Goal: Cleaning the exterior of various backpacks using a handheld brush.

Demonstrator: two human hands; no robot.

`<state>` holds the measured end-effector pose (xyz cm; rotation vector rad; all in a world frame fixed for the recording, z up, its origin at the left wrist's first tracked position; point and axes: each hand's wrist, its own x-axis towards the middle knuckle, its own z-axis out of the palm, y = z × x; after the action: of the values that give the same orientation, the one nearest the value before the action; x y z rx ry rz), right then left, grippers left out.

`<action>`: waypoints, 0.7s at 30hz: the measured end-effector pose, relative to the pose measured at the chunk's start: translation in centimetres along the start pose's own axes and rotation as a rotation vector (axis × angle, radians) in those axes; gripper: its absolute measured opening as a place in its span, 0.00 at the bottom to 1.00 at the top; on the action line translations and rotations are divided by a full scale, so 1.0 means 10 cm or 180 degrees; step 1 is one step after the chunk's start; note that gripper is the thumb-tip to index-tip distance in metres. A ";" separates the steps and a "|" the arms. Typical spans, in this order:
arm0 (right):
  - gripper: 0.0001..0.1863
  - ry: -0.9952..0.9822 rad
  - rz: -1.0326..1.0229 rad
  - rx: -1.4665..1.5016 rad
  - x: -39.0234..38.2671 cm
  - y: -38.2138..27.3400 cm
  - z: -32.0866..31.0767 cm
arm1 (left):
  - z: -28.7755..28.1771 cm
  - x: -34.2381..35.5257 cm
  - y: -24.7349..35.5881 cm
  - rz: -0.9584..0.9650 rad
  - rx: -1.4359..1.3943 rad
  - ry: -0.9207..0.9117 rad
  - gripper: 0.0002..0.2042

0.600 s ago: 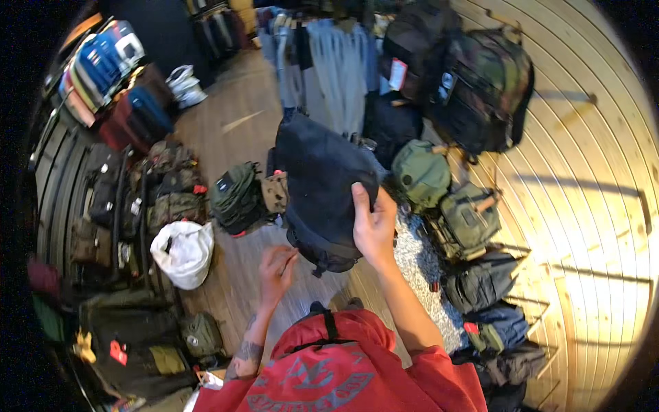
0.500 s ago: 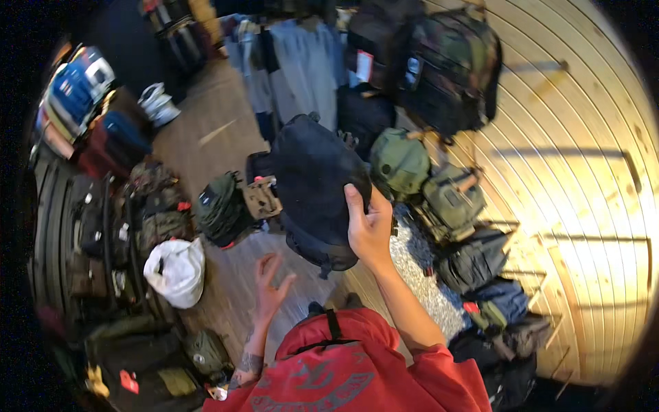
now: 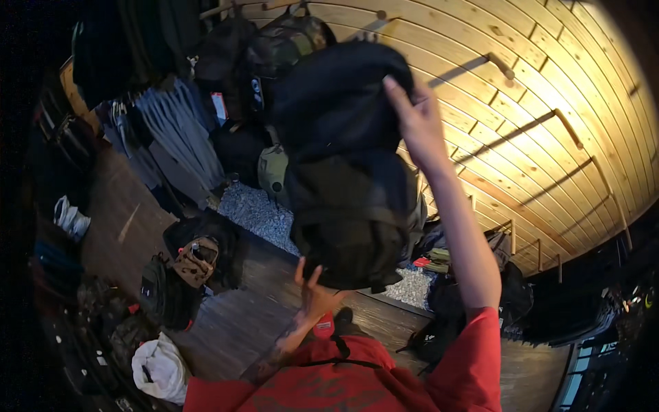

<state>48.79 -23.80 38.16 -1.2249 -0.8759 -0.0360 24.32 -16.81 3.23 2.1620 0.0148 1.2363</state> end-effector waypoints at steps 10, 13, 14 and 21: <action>0.15 0.0124 -0.1360 -0.1362 0.17 -0.85 -1.77 | 1.88 1.82 0.49 0.0710 -0.0765 0.0126 0.59; 0.16 0.0266 -0.0973 -0.1785 0.05 -0.61 -2.29 | 2.29 2.16 0.52 0.0620 -0.0730 -0.0059 0.57; 0.16 0.0139 -0.0855 -0.2002 -0.02 -0.55 -2.39 | 2.40 2.26 0.48 0.0594 -0.0763 -0.0149 0.57; 0.23 -0.0483 -0.0796 -0.3569 -0.68 0.35 -3.70 | 3.07 2.60 0.70 0.0257 -0.0635 -0.1173 0.57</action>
<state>66.54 -55.84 28.91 -2.1554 -1.1824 -0.7237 60.61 -30.29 16.20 2.1959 -0.3389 0.8254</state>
